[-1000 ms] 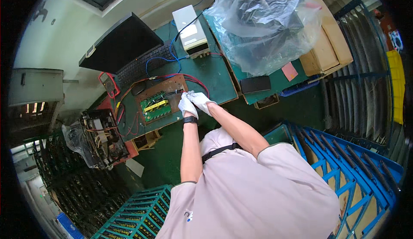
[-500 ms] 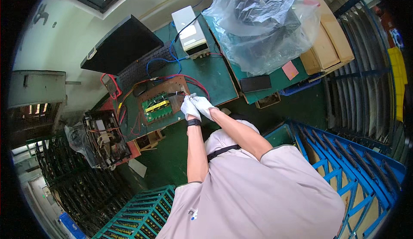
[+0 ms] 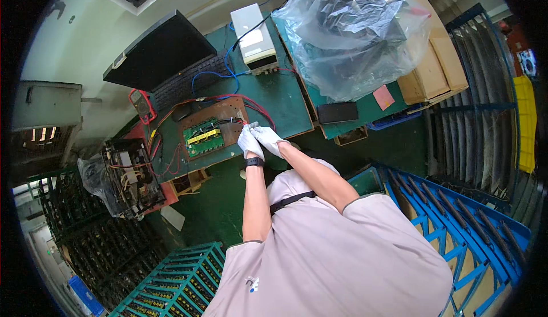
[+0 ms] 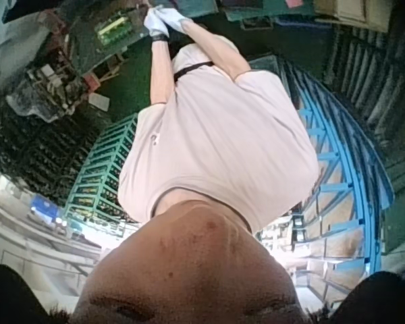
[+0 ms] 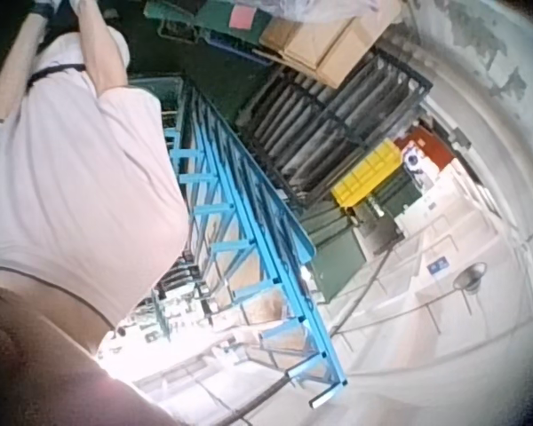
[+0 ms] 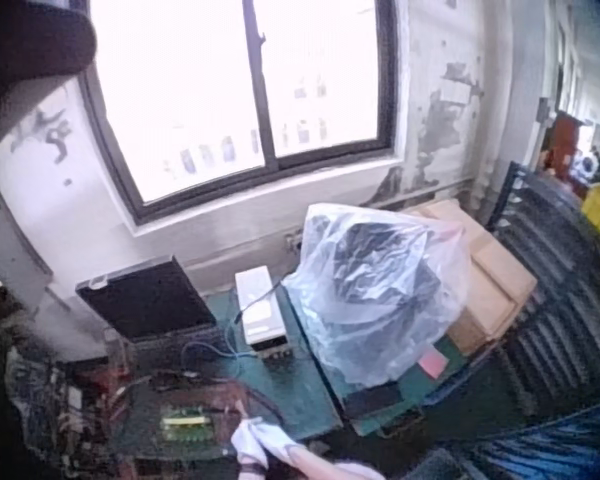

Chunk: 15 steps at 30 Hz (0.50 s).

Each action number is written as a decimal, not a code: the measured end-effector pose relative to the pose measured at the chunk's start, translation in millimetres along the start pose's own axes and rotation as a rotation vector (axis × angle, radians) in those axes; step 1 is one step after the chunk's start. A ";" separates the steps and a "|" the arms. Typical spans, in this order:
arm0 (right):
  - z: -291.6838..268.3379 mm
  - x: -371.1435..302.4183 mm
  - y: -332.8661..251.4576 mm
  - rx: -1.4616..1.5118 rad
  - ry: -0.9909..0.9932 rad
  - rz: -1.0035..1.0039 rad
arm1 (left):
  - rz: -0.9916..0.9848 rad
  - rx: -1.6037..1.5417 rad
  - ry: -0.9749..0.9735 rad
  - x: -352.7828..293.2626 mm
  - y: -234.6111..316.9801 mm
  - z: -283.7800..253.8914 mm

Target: Picking up circuit boards from a rack and testing them at a workbench using a multimeter and power supply.

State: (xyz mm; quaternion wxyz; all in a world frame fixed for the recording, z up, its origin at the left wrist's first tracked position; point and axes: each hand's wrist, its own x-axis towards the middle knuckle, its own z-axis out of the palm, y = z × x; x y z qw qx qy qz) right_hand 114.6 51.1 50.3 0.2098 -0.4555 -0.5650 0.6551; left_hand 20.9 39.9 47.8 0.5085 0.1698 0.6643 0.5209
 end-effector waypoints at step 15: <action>3.4 -31.9 -14.2 0.217 -0.039 0.018 | -0.139 -0.329 0.152 22.6 -10.8 -26.7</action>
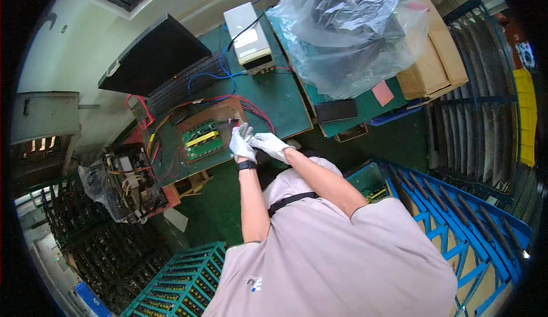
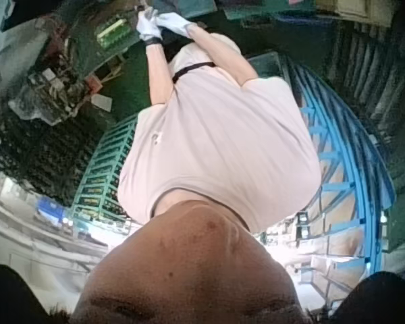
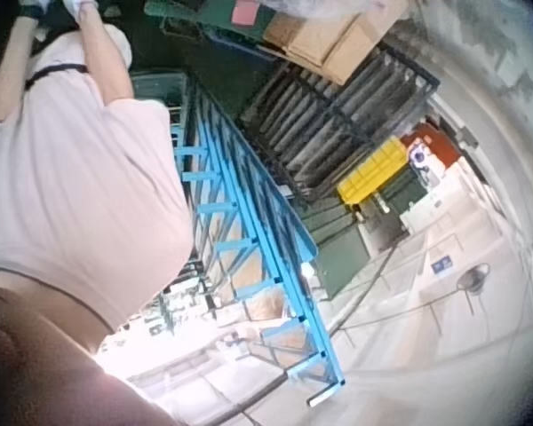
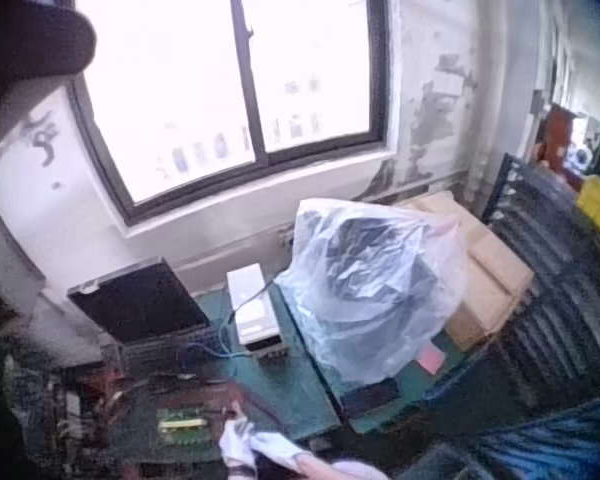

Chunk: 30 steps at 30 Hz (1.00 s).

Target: Picking up circuit boards from a rack and testing them at a workbench using a multimeter and power supply.

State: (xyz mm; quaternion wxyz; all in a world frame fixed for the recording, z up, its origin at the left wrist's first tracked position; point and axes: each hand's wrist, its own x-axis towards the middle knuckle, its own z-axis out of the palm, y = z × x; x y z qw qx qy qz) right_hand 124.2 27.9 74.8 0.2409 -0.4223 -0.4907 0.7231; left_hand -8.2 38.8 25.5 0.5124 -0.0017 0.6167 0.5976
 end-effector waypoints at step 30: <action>160.0 174.3 -70.8 -1.441 0.009 -0.522 | -0.370 1.090 0.196 -201.4 -120.9 -380.5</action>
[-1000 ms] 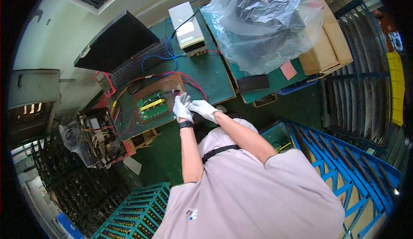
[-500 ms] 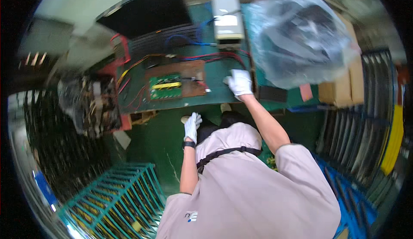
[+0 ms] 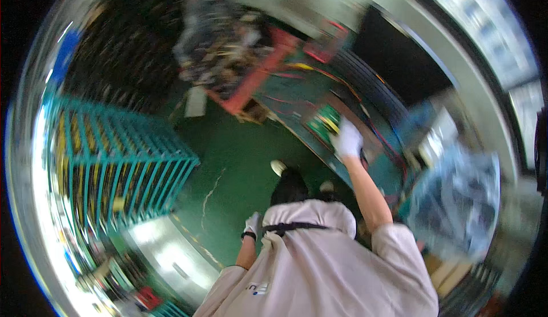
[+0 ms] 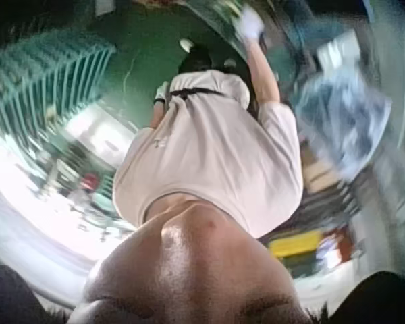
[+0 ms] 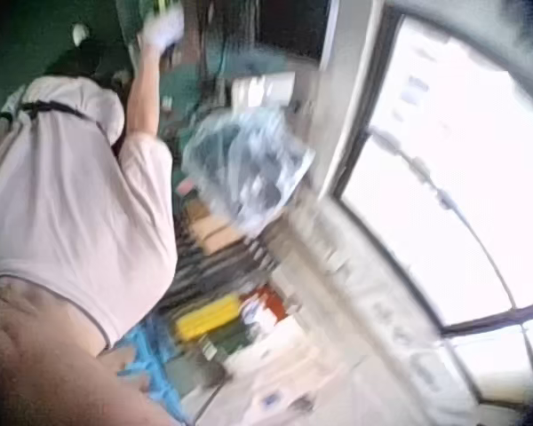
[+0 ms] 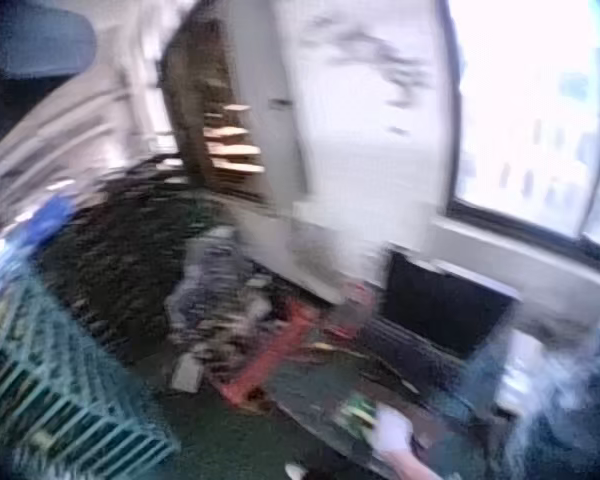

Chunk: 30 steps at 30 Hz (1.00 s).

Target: Picking up circuit boards from a rack and testing them at a workbench using a multimeter and power supply.

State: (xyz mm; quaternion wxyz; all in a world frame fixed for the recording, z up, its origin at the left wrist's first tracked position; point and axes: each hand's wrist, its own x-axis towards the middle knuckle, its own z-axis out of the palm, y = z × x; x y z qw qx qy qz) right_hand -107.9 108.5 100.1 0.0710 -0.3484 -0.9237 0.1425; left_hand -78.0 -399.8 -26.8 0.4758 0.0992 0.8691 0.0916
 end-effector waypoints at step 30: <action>7.3 -6.4 -484.2 0.098 -0.466 -1.494 | -0.574 -1.647 0.702 99.2 -121.7 -19.7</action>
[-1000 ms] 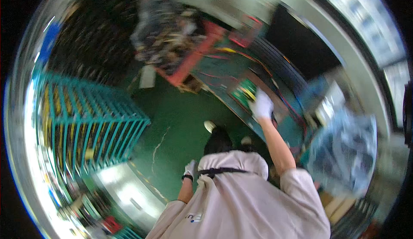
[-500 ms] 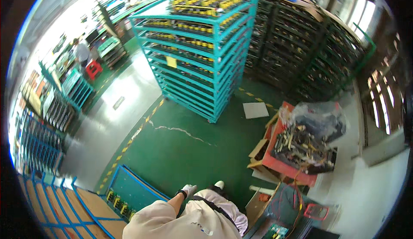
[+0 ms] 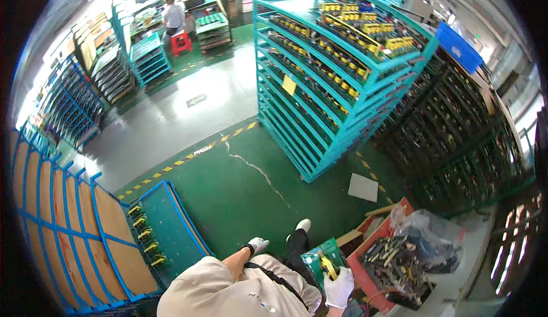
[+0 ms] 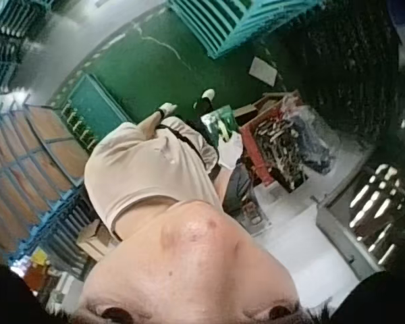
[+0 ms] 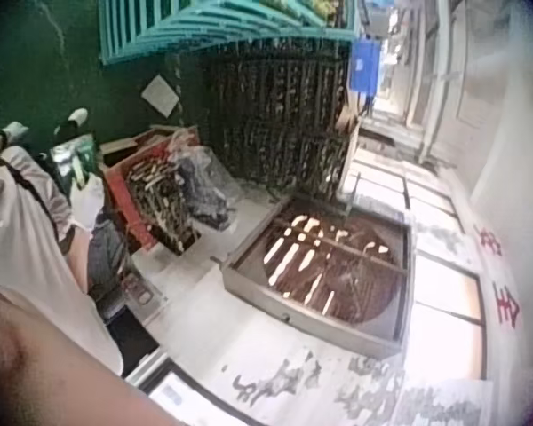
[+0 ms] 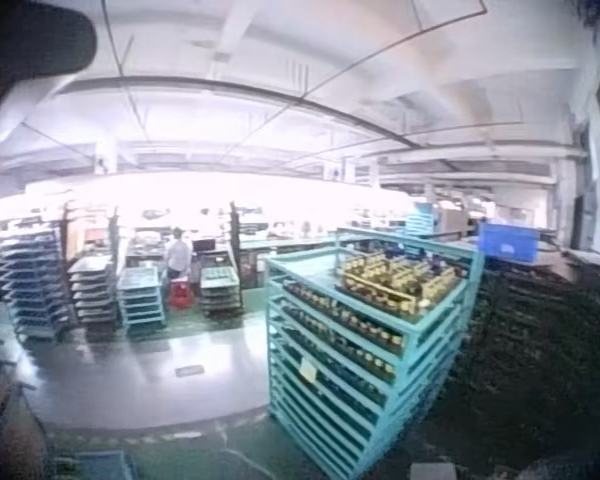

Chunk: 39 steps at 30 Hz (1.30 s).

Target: Picking up circuit boards from a rack and testing them at a workbench using a multimeter and power supply.

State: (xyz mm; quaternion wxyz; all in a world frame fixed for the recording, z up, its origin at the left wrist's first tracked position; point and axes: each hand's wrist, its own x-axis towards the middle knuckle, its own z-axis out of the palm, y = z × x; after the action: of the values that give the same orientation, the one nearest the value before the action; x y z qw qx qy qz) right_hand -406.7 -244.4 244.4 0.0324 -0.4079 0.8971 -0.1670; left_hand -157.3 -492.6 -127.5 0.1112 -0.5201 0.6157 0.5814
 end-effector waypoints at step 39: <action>-141.1 635.6 -393.5 -0.714 0.068 -2.267 | 0.852 -1.532 -0.938 -15.4 552.9 -374.4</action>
State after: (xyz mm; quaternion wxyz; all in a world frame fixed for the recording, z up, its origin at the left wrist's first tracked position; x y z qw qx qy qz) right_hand -573.2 -918.5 555.2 -0.2733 -0.9502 0.0208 0.1483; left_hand -401.1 -916.1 327.8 -0.2406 0.0956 0.1027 0.9604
